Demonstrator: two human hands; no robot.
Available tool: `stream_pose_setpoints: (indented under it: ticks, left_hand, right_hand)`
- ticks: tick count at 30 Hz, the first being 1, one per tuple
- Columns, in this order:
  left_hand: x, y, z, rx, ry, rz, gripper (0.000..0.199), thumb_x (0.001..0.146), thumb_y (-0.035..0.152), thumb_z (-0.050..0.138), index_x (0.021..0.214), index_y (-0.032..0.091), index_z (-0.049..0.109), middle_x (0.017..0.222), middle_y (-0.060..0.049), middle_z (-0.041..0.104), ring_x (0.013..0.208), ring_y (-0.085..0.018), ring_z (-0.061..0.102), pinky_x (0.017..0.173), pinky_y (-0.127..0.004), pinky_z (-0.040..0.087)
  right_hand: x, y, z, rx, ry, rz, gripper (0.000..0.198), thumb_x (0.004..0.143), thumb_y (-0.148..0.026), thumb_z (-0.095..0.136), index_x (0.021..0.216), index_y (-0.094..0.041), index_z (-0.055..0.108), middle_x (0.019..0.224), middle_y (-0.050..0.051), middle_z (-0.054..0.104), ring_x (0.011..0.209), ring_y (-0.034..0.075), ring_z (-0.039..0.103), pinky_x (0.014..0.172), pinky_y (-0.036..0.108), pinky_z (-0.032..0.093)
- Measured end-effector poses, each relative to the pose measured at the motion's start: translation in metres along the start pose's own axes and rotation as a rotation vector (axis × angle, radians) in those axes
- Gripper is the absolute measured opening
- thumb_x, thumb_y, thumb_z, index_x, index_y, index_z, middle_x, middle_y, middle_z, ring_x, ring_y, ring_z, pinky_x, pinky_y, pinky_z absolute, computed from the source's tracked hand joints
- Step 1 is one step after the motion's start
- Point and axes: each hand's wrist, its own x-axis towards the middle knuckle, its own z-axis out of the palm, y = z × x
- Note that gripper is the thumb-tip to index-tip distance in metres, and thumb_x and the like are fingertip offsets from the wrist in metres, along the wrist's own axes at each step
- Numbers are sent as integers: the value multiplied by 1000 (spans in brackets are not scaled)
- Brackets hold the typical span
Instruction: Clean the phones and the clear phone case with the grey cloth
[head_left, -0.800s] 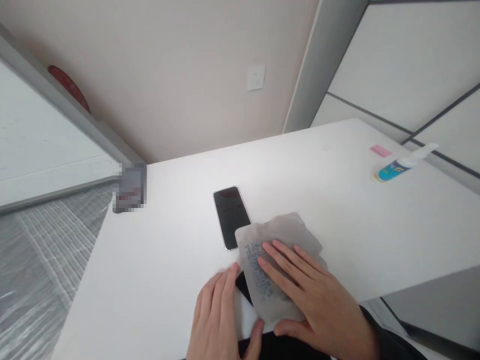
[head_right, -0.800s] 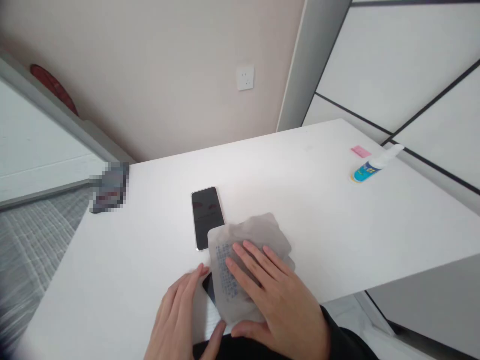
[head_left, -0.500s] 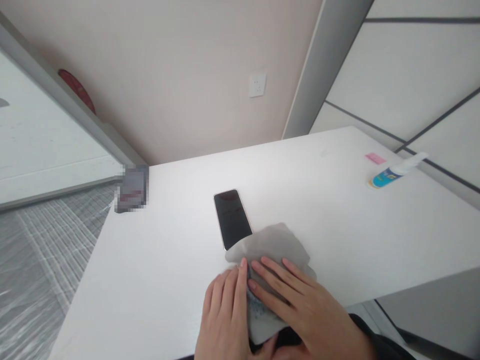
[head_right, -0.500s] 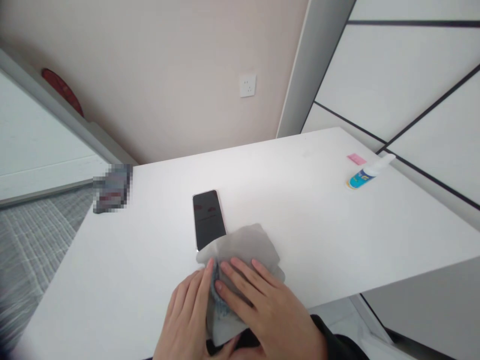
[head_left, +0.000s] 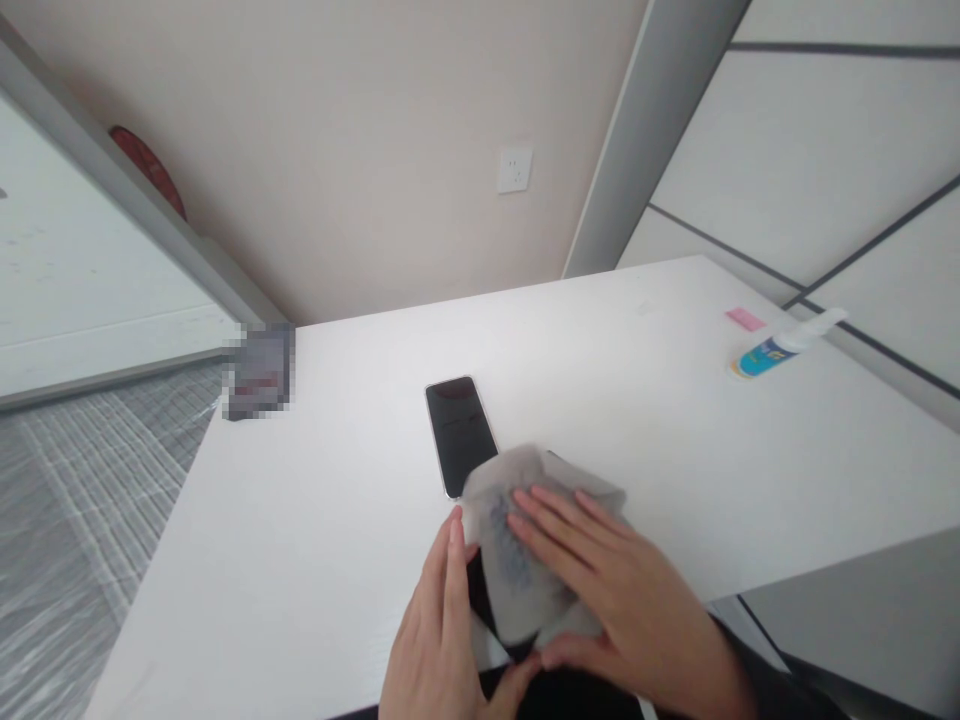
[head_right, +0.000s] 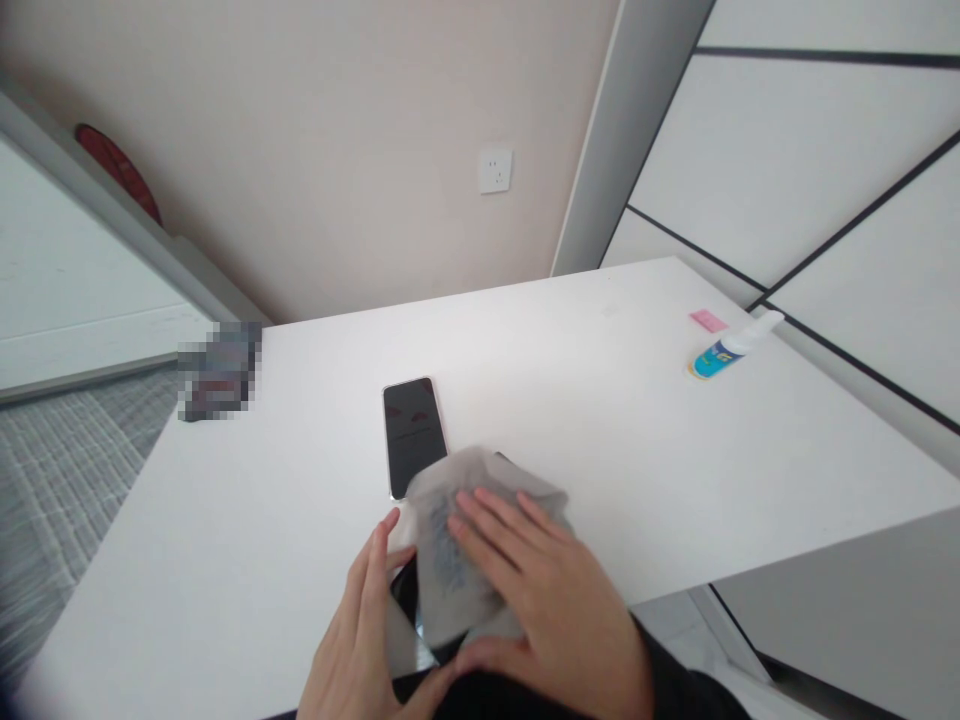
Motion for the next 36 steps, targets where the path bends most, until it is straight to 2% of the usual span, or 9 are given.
stream_pose_setpoints:
  ticks: [6, 10, 13, 17, 22, 25, 30, 34, 36]
  left_hand:
    - [3, 0, -1, 21, 34, 54, 120, 75, 20, 73, 167, 12, -2, 161, -25, 46, 138, -37, 59, 100, -44, 62]
    - [2, -3, 0, 20, 28, 50, 117, 80, 28, 75, 167, 13, -2, 160, -25, 47, 133, -35, 64, 98, -43, 63]
    - [1, -5, 1, 37, 40, 65, 118, 75, 20, 73, 167, 11, -2, 159, -25, 48, 137, -37, 60, 99, -44, 63]
    - [2, -5, 0, 20, 35, 53, 117, 80, 29, 76, 167, 13, -2, 159, -24, 50, 129, -33, 67, 97, -41, 64]
    - [3, -2, -1, 57, 93, 90, 119, 75, 22, 76, 166, 8, 0, 153, -26, 56, 130, -35, 66, 95, -41, 65]
    - [2, -1, -2, 38, 85, 76, 119, 79, 28, 78, 166, 9, -1, 154, -27, 54, 124, -32, 71, 95, -39, 65]
    - [0, -3, -2, 32, 64, 75, 114, 79, 20, 71, 166, 11, -2, 157, -24, 52, 136, -33, 62, 99, -41, 63]
    - [0, -4, -2, 23, 69, 73, 117, 81, 28, 76, 166, 9, -2, 156, -27, 52, 129, -33, 67, 96, -41, 64]
    - [0, -3, -2, 31, 73, 76, 116, 81, 26, 75, 166, 10, -3, 156, -26, 52, 131, -34, 66, 96, -42, 64]
  right_hand:
    - [-1, 4, 0, -17, 31, -137, 48, 112, -42, 44, 151, -17, 53, 157, -1, 53, 145, 15, 50, 117, 30, 45]
    - [0, 6, -1, -57, 40, 35, 70, 108, -58, 43, 151, -4, 51, 160, 12, 49, 146, 27, 50, 115, 41, 48]
    - [-1, 2, 1, -23, 45, -99, 48, 110, -38, 48, 153, -16, 52, 158, 0, 52, 144, 16, 51, 116, 29, 46]
    - [-3, 3, 1, -4, 4, 65, 79, 104, -67, 47, 156, -7, 47, 161, 13, 47, 148, 28, 48, 118, 42, 45]
    - [-5, 2, 0, -30, 20, -79, 52, 109, -46, 48, 154, -19, 52, 159, -1, 50, 144, 16, 52, 115, 29, 46]
    - [-5, 6, -1, -12, 8, 70, 89, 98, -78, 46, 155, -11, 49, 160, 12, 48, 145, 30, 51, 116, 44, 46]
    - [-6, 3, 2, -35, 56, -106, 49, 109, -46, 50, 153, -22, 53, 158, -2, 52, 144, 16, 52, 116, 29, 44]
    - [-5, 5, 0, 13, 10, 52, 94, 95, -82, 45, 156, -10, 48, 161, 14, 47, 148, 30, 47, 117, 44, 45]
    - [-4, 4, 1, 13, 27, 11, 74, 102, -65, 53, 155, -15, 49, 160, 10, 50, 148, 26, 48, 118, 39, 44]
